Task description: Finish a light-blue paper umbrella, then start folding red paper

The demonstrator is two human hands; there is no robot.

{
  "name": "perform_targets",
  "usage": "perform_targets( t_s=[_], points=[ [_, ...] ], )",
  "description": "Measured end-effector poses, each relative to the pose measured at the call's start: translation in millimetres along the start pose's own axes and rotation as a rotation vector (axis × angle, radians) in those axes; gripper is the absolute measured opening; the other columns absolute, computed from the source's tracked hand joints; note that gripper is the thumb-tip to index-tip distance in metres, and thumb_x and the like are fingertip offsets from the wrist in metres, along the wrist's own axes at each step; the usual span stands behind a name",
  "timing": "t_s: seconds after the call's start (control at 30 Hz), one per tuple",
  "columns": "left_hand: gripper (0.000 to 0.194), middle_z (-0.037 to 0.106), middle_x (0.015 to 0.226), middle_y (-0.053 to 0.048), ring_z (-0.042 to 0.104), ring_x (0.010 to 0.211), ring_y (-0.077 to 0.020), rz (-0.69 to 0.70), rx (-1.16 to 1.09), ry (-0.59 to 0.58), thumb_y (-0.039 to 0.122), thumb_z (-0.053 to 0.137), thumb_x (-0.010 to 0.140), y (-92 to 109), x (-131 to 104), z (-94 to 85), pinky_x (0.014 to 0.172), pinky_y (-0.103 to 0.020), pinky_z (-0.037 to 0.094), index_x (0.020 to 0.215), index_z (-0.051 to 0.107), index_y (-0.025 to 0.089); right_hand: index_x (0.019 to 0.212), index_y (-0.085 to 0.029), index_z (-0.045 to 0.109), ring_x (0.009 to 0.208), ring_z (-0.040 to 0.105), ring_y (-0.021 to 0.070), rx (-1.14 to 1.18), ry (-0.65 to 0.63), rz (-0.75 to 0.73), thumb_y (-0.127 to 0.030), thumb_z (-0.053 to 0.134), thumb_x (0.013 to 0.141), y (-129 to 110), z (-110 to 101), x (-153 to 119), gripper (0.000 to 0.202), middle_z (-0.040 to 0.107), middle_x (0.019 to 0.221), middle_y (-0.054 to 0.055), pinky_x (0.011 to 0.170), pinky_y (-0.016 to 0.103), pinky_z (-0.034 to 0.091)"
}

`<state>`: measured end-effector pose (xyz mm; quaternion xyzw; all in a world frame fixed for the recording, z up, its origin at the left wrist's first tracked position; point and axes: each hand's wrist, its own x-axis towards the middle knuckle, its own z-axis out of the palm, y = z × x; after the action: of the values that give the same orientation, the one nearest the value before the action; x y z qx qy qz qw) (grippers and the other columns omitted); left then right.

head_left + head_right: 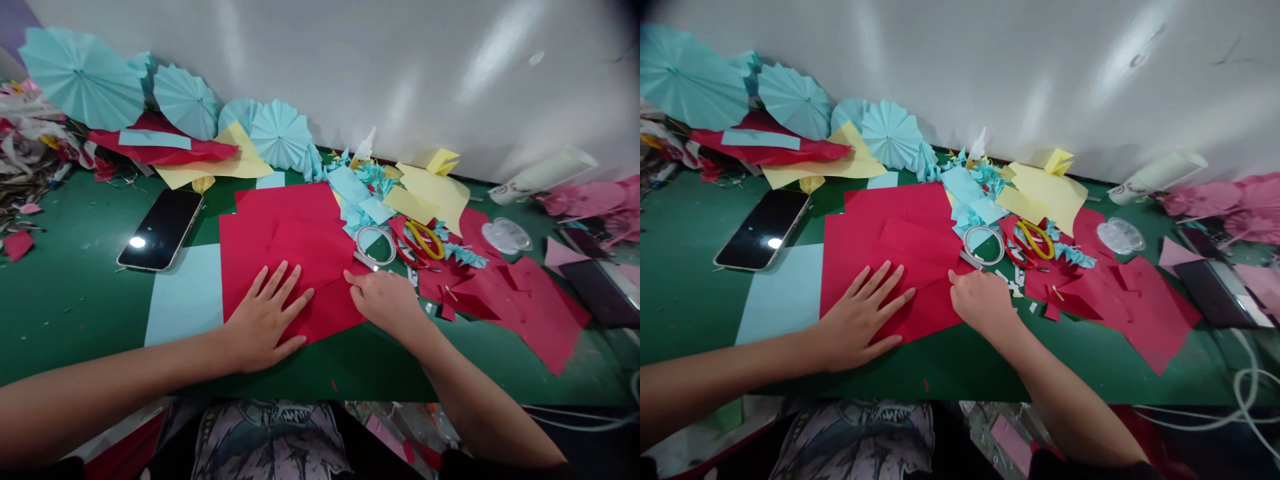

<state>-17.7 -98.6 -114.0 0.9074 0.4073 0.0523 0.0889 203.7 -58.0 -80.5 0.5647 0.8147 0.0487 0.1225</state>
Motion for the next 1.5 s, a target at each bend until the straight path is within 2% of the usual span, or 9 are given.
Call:
perform_targets(
  t_s=[0.1, 0.27, 0.47, 0.63, 0.87, 1.07, 1.2, 1.37, 1.5],
  points=[
    [0.042, 0.031, 0.144, -0.005, 0.022, 0.134, -0.027, 0.004, -0.016, 0.009, 0.038, 0.032, 0.091, -16.8, 5.1, -3.8, 0.105, -0.046, 0.023, 0.13, 0.043, 0.028, 0.1, -0.022, 0.069, 0.06, 0.064, 0.0226, 0.016, -0.002, -0.007, -0.024, 0.034, 0.084, 0.1, 0.2, 1.0, 0.039, 0.069, 0.067, 0.008, 0.045, 0.028, 0.031],
    [0.035, 0.048, 0.133, 0.002, 0.038, 0.126, -0.0148, 0.217, -0.134, -0.086, 0.023, 0.037, 0.091, -57.3, 16.8, -14.5, 0.102, -0.034, 0.033, 0.122, 0.051, 0.028, 0.1, -0.021, 0.069, 0.062, 0.063, 0.0203, 0.066, 0.007, -0.01, -0.023, 0.037, 0.083, 0.3, 1.9, 1.9, 0.037, 0.07, 0.067, 0.008, 0.047, 0.027, 0.035],
    [0.05, 0.034, 0.142, 0.001, 0.026, 0.133, -0.0183, 0.31, -0.206, -0.209, 0.043, 0.052, 0.082, -73.4, 18.6, -27.9, 0.108, -0.039, 0.018, 0.13, 0.04, 0.033, 0.097, -0.021, 0.07, 0.06, 0.063, 0.0214, 0.077, 0.017, -0.008, -0.023, 0.036, 0.083, -0.1, 2.8, 2.4, 0.037, 0.07, 0.066, 0.007, 0.046, 0.028, 0.035],
    [0.068, 0.025, 0.146, 0.002, 0.014, 0.136, -0.0194, 0.314, -0.246, -0.319, 0.044, 0.061, 0.075, -76.1, 16.1, -35.1, 0.109, -0.043, 0.004, 0.134, 0.028, 0.039, 0.097, -0.021, 0.07, 0.061, 0.064, 0.0221, 0.09, 0.034, -0.009, -0.023, 0.035, 0.083, 0.2, 3.4, 2.2, 0.038, 0.07, 0.067, 0.008, 0.047, 0.029, 0.036],
    [0.093, 0.018, 0.148, -0.001, 0.003, 0.137, -0.0265, 0.321, -0.239, -0.398, 0.055, 0.068, 0.061, -80.5, 12.7, -38.8, 0.108, -0.05, 0.001, 0.138, 0.02, 0.037, 0.095, -0.023, 0.071, 0.067, 0.064, 0.0232, 0.176, 0.02, 0.066, -0.024, 0.038, 0.082, 2.3, 2.9, 2.8, 0.035, 0.071, 0.073, 0.007, 0.051, 0.03, 0.039],
    [0.104, 0.009, 0.15, -0.004, -0.002, 0.136, -0.0333, 0.363, -0.235, -0.4, 0.061, 0.069, 0.054, -84.3, 10.4, -35.7, 0.105, -0.055, -0.004, 0.14, 0.017, 0.034, 0.086, -0.016, 0.07, 0.076, 0.061, 0.0203, 0.357, 0.248, -0.014, -0.018, 0.041, 0.079, 6.1, 11.3, 9.7, 0.03, 0.067, 0.079, 0.008, 0.066, 0.031, 0.047],
    [0.098, 0.012, 0.15, -0.003, -0.002, 0.136, -0.0335, 0.367, -0.257, -0.408, 0.06, 0.068, 0.057, -82.1, 10.5, -38.8, 0.105, -0.055, -0.006, 0.139, 0.021, 0.033, 0.105, -0.011, 0.062, 0.103, 0.049, 0.0297, 0.31, 0.447, -0.037, -0.036, 0.048, 0.081, 7.0, 17.6, 15.2, 0.038, 0.057, 0.104, 0.015, 0.088, 0.043, 0.042],
    [0.068, 0.029, 0.145, -0.001, 0.006, 0.137, -0.029, 0.364, -0.287, -0.383, 0.049, 0.06, 0.074, -76.1, 10.3, -44.9, 0.104, -0.057, -0.006, 0.134, 0.032, 0.035, 0.126, -0.012, 0.044, 0.124, 0.029, 0.0357, 0.307, 0.426, -0.036, -0.056, 0.048, 0.078, 8.9, 26.0, 20.6, 0.066, 0.036, 0.13, 0.018, 0.1, 0.053, 0.03],
    [0.05, 0.039, 0.14, -0.001, 0.014, 0.136, -0.0239, 0.399, -0.267, -0.316, 0.026, 0.05, 0.085, -70.4, 10.2, -44.4, 0.106, -0.057, -0.004, 0.132, 0.036, 0.035, 0.115, -0.013, 0.052, 0.129, 0.022, 0.0372, 0.388, 0.439, -0.055, -0.061, 0.047, 0.075, 12.6, 30.8, 24.2, 0.063, 0.031, 0.134, 0.018, 0.102, 0.056, 0.026]
  ],
)
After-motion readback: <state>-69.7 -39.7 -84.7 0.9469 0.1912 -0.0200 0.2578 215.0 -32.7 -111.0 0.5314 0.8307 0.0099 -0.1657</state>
